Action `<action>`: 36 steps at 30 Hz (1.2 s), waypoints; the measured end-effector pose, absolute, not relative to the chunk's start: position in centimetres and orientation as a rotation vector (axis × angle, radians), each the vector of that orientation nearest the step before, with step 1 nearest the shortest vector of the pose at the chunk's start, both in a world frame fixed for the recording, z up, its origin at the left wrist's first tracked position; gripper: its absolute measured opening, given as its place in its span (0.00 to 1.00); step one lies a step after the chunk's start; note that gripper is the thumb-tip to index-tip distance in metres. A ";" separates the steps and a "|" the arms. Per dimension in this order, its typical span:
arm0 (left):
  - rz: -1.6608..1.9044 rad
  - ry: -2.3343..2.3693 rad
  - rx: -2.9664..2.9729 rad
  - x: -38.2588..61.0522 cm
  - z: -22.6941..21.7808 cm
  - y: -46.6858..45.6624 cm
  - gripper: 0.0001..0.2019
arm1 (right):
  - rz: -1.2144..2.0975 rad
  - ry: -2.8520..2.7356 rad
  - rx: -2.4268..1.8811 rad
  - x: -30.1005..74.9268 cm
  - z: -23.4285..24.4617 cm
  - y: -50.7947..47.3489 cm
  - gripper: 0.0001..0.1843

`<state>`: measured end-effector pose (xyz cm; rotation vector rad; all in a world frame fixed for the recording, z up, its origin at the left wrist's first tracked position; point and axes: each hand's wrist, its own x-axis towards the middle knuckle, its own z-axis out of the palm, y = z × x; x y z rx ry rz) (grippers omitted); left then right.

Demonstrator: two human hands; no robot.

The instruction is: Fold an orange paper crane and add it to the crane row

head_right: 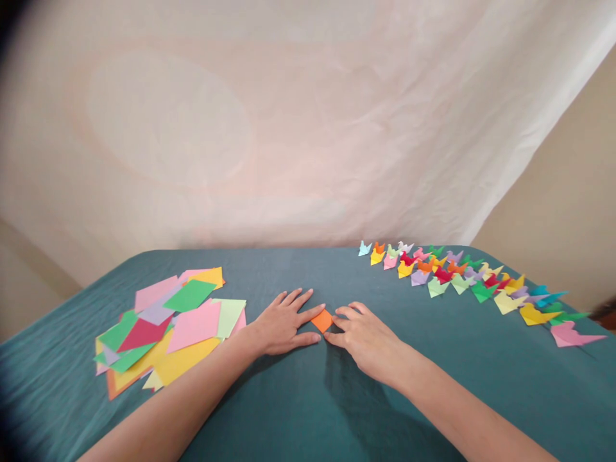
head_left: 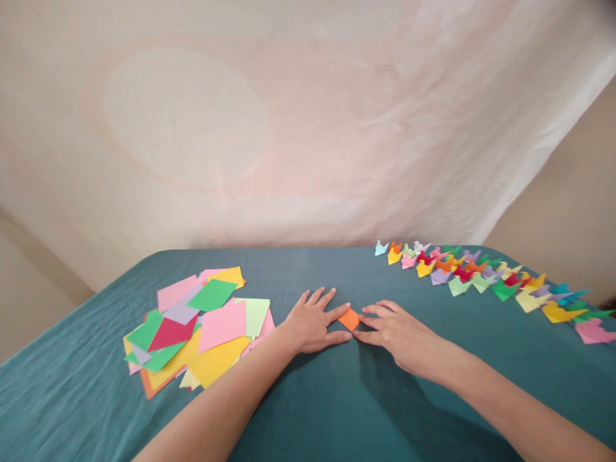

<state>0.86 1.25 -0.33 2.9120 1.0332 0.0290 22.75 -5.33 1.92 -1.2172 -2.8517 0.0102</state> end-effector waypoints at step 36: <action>0.032 1.049 2.871 1.1 -0.2 0.8 0.34 | -0.090 -2.480 -1.247 22.8 -2.8 -3.3 0.15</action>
